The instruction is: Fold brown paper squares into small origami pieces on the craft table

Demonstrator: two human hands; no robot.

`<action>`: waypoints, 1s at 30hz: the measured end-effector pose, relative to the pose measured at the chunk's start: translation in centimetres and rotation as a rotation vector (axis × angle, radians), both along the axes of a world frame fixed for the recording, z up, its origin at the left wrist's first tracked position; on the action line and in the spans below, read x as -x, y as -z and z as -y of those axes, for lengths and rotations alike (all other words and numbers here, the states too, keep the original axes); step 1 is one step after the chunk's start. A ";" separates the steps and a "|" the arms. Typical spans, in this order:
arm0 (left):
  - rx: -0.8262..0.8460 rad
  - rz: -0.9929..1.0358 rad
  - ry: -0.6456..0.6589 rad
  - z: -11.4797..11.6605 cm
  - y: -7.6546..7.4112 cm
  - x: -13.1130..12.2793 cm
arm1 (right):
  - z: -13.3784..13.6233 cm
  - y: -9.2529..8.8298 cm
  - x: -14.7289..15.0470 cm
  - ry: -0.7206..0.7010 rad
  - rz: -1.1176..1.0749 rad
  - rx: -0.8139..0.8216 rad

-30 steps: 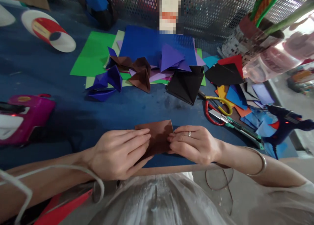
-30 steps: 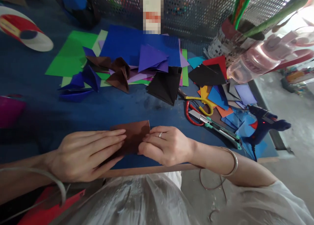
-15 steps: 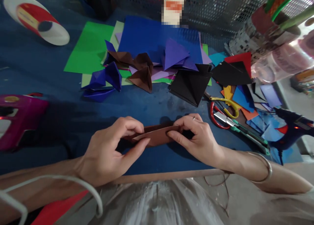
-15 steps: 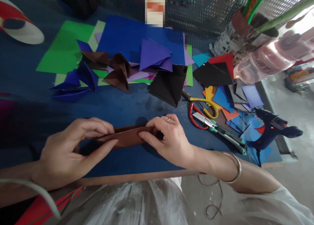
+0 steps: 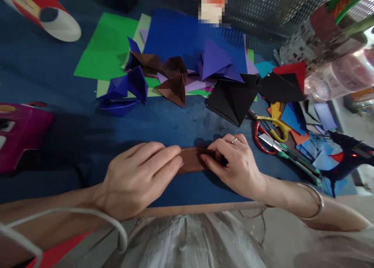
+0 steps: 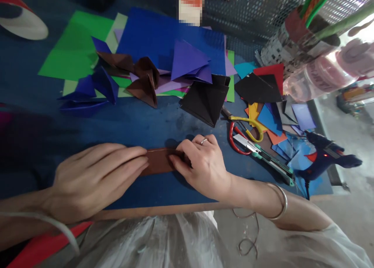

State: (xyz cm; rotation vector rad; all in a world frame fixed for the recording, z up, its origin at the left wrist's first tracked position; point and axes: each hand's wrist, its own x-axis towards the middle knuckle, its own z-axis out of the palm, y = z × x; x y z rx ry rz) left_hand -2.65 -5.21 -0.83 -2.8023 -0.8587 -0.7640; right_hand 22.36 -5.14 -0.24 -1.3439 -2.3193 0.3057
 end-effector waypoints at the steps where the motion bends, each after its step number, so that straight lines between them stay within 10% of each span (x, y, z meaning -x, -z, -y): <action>1: -0.020 0.003 0.064 0.2 0.2 0.1 | 0.0 0.0 0.0 0.000 0.003 -0.003; 30: 0.135 -0.014 0.179 1.3 0.6 -1.1 | -0.5 0.0 -0.1 -0.011 0.086 -0.053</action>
